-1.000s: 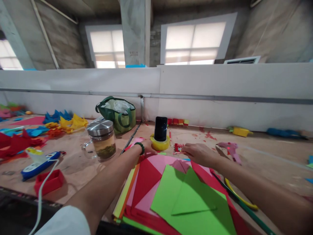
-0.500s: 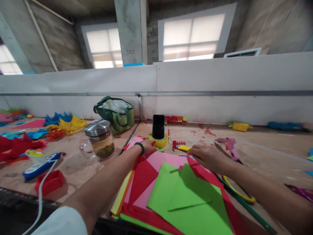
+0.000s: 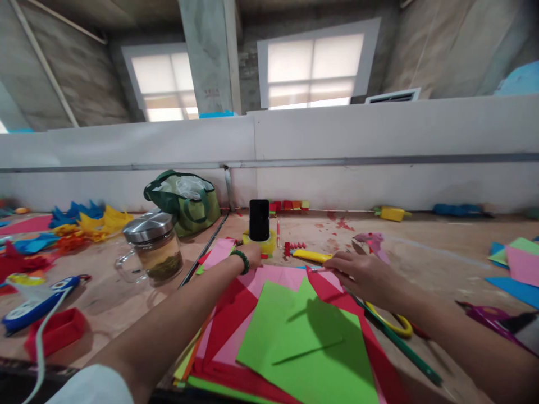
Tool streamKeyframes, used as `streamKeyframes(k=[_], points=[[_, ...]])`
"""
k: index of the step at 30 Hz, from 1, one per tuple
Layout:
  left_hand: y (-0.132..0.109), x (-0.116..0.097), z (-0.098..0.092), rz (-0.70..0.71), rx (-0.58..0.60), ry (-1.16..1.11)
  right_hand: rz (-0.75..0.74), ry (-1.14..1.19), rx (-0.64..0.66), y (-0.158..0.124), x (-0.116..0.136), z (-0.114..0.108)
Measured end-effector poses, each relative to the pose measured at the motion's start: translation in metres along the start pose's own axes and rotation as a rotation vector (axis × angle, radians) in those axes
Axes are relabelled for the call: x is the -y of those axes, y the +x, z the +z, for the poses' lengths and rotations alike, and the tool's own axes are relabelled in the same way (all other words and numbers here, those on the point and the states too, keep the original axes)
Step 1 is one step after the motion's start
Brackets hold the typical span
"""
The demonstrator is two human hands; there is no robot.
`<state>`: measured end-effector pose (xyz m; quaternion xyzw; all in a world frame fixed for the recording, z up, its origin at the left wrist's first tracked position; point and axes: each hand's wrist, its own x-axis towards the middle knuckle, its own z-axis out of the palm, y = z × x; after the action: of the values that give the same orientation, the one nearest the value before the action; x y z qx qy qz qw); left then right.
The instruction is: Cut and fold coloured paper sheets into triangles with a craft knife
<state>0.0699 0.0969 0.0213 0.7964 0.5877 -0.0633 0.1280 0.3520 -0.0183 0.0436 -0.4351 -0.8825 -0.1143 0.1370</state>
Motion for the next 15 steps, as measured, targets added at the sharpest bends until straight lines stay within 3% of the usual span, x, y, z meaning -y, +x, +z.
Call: streamKeyframes(k=[5, 10, 12, 15], points=[[0.001, -0.025, -0.008, 0.118, -0.167, -0.034, 0.06, -0.012, 0.084, 0.001, 0.0, 0.0], [0.02, -0.059, -0.029, 0.273, -0.186, -0.111, 0.078, -0.024, 0.224, 0.03, 0.019, 0.001], [0.019, -0.059, -0.042, 0.319, -0.196, -0.137, 0.093, -0.039, 0.267, 0.041, 0.021, 0.006], [0.001, -0.041, -0.061, 0.37, -0.218, -0.179, 0.132, -0.06, 0.34, 0.053, 0.016, 0.019]])
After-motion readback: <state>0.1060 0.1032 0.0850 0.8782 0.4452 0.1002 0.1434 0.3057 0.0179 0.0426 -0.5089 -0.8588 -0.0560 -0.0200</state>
